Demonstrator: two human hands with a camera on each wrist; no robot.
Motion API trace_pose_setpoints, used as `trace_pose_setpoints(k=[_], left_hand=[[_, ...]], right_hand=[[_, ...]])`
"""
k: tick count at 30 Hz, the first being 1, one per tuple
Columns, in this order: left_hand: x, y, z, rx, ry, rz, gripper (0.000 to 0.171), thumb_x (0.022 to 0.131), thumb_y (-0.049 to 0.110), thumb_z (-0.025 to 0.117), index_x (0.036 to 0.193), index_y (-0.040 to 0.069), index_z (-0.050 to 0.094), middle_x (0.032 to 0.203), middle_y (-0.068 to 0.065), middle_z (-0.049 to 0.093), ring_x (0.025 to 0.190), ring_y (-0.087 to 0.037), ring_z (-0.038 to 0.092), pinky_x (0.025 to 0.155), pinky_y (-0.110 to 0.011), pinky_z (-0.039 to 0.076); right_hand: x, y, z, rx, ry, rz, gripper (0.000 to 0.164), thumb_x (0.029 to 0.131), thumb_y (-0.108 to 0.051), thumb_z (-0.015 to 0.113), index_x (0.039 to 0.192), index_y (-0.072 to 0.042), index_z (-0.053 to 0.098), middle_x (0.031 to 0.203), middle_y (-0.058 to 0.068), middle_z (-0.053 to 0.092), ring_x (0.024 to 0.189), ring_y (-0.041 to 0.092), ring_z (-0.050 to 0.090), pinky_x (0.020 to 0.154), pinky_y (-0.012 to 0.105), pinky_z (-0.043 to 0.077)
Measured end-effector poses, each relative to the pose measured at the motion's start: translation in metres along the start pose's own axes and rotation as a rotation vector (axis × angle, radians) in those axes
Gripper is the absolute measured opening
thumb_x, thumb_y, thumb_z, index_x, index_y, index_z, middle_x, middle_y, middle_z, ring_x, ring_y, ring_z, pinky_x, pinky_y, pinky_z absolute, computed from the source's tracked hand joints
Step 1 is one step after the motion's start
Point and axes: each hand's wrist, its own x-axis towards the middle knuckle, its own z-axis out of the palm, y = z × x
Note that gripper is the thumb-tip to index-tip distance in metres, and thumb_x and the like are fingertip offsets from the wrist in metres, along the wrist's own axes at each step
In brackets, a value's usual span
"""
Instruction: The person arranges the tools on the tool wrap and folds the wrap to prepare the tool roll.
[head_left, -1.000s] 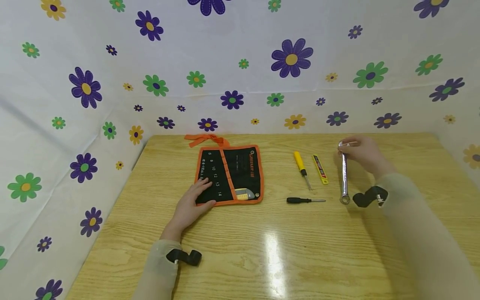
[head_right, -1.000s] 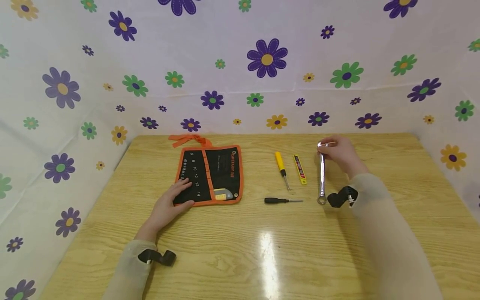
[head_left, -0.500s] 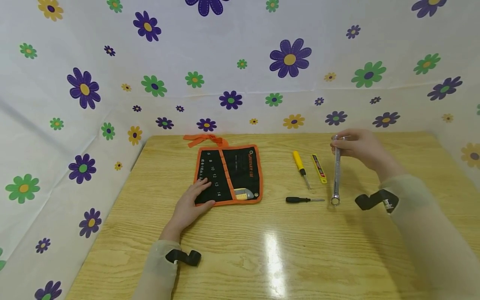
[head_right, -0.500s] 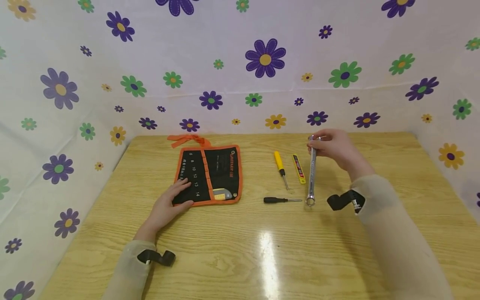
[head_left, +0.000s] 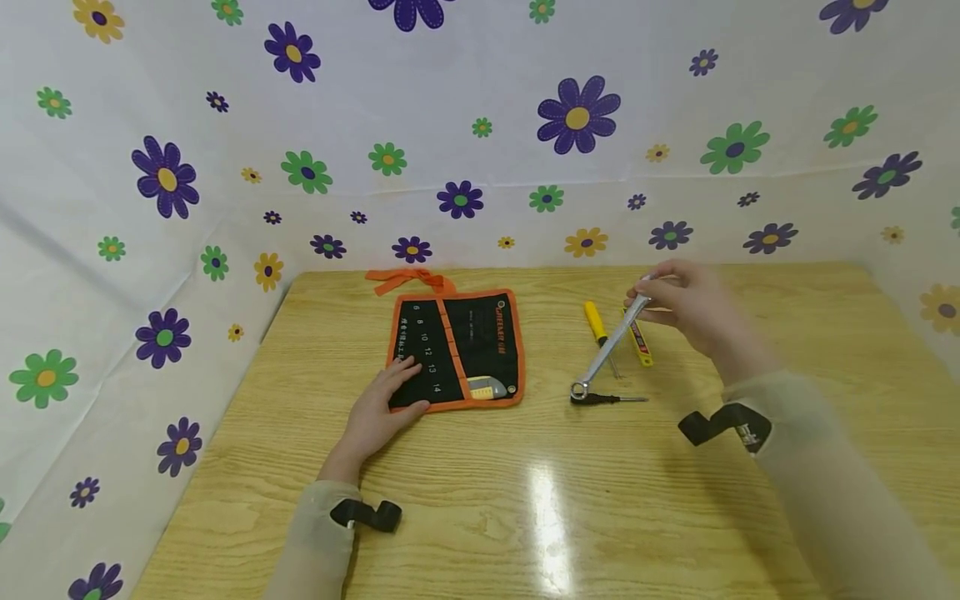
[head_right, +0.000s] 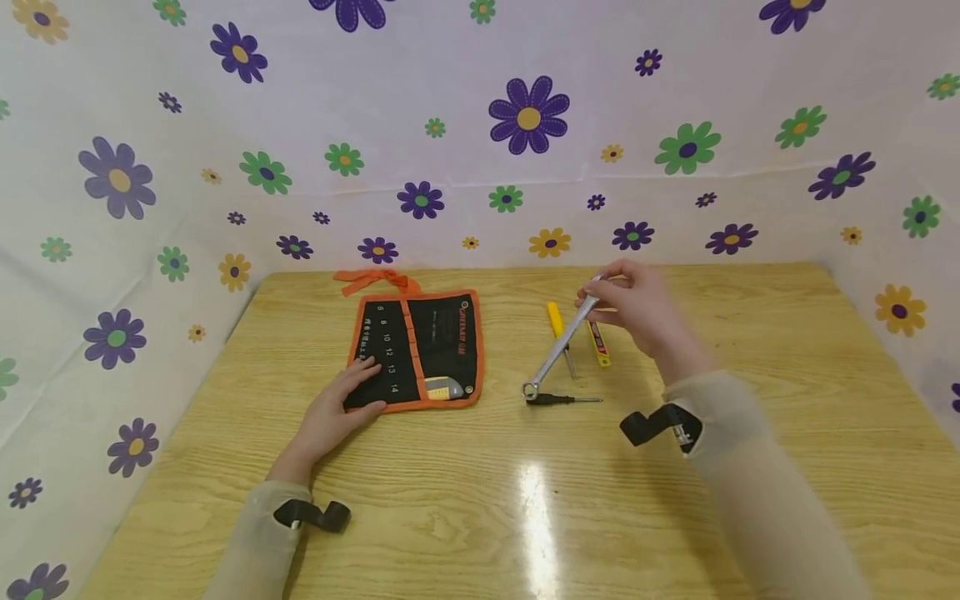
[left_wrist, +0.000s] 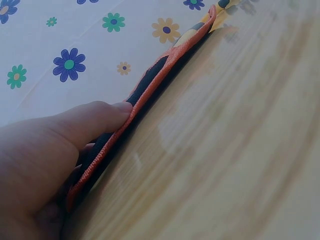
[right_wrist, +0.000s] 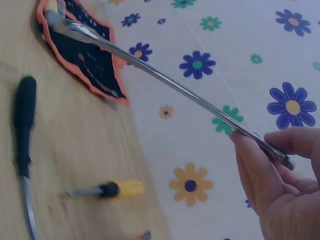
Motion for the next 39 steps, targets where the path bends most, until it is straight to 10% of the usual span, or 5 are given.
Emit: trace_pose_setpoints(k=[13,26,39], left_hand=[[0.000,0.003,-0.001,-0.009,0.009,0.017,0.062,0.087,0.036,0.071,0.141,0.014,0.049,0.152,-0.003,0.034,0.142,-0.024,0.022,0.115,-0.044,0.015],[0.000,0.001,-0.002,-0.014,0.002,0.006,0.061,0.087,0.036,0.070,0.141,0.016,0.049,0.152,-0.001,0.033,0.142,-0.023,0.021,0.114,-0.048,0.017],[0.000,0.004,-0.001,-0.014,0.013,0.015,0.063,0.086,0.037,0.071,0.140,0.014,0.050,0.152,-0.004,0.035,0.142,-0.027,0.022,0.112,-0.053,0.019]], right_hand=[[-0.003,0.035,0.045,0.438,0.042,-0.033,0.018,0.095,-0.004,0.058,0.105,0.006,0.046,0.092,0.012,0.071,0.094,0.020,0.068,0.082,0.029,0.052],[0.005,0.055,0.083,0.577,0.018,0.008,0.011,0.098,0.001,0.049,0.103,-0.001,0.039,0.095,0.009,0.071,0.099,0.020,0.066,0.089,0.032,0.047],[0.010,0.062,0.101,0.364,0.092,0.102,0.013,0.098,-0.005,0.053,0.107,0.000,0.045,0.123,0.026,0.058,0.108,0.024,0.063,0.086,0.030,0.051]])
